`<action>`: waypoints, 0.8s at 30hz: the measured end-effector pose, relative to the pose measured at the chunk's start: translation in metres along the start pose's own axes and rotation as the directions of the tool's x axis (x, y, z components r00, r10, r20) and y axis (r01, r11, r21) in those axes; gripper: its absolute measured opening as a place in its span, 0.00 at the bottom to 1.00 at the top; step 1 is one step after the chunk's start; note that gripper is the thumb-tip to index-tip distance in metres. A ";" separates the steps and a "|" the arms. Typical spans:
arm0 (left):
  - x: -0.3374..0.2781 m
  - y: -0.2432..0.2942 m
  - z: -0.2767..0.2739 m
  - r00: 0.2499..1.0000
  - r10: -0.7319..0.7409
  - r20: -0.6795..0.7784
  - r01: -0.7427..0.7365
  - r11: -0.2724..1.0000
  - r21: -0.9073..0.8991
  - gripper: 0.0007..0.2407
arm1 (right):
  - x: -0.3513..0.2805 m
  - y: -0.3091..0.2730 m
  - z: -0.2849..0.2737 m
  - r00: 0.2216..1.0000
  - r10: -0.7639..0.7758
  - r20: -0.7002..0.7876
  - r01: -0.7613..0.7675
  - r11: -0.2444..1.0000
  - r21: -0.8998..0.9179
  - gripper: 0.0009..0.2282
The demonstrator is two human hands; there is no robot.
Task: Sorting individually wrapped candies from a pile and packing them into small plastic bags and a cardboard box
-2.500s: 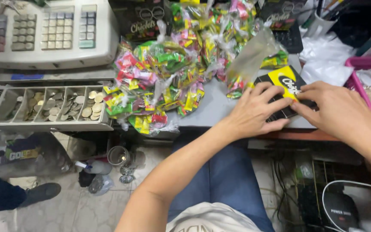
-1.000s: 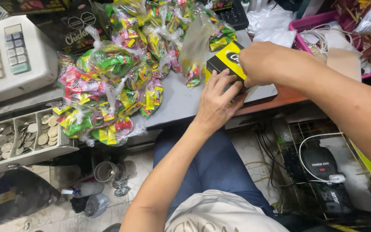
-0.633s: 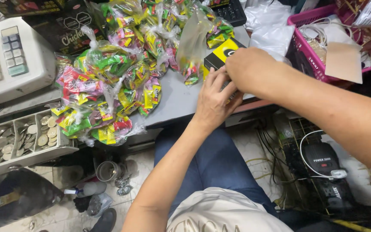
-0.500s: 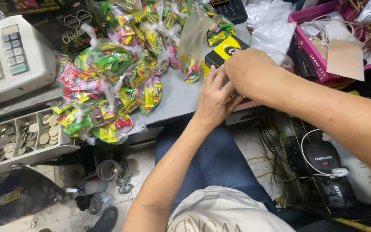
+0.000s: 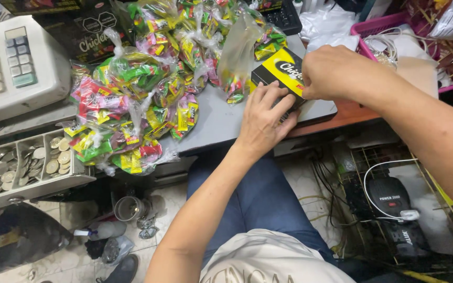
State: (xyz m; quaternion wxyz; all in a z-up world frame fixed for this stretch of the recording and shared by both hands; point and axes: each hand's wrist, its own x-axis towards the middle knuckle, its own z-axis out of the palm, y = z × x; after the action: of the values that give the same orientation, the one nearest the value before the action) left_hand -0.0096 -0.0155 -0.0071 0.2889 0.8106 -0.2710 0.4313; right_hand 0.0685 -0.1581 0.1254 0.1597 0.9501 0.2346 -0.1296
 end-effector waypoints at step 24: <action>-0.016 -0.002 0.017 0.996 -0.026 -0.083 0.019 0.996 -0.083 0.07 | 0.041 -0.023 0.035 0.980 -0.194 -0.044 0.174 0.943 -0.284 0.09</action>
State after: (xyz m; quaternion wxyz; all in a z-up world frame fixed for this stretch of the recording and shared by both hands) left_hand -0.0066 -0.0230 -0.0295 0.3380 0.7822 -0.2669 0.4502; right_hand 0.0864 -0.1345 0.0749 0.2705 0.8960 0.3439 -0.0755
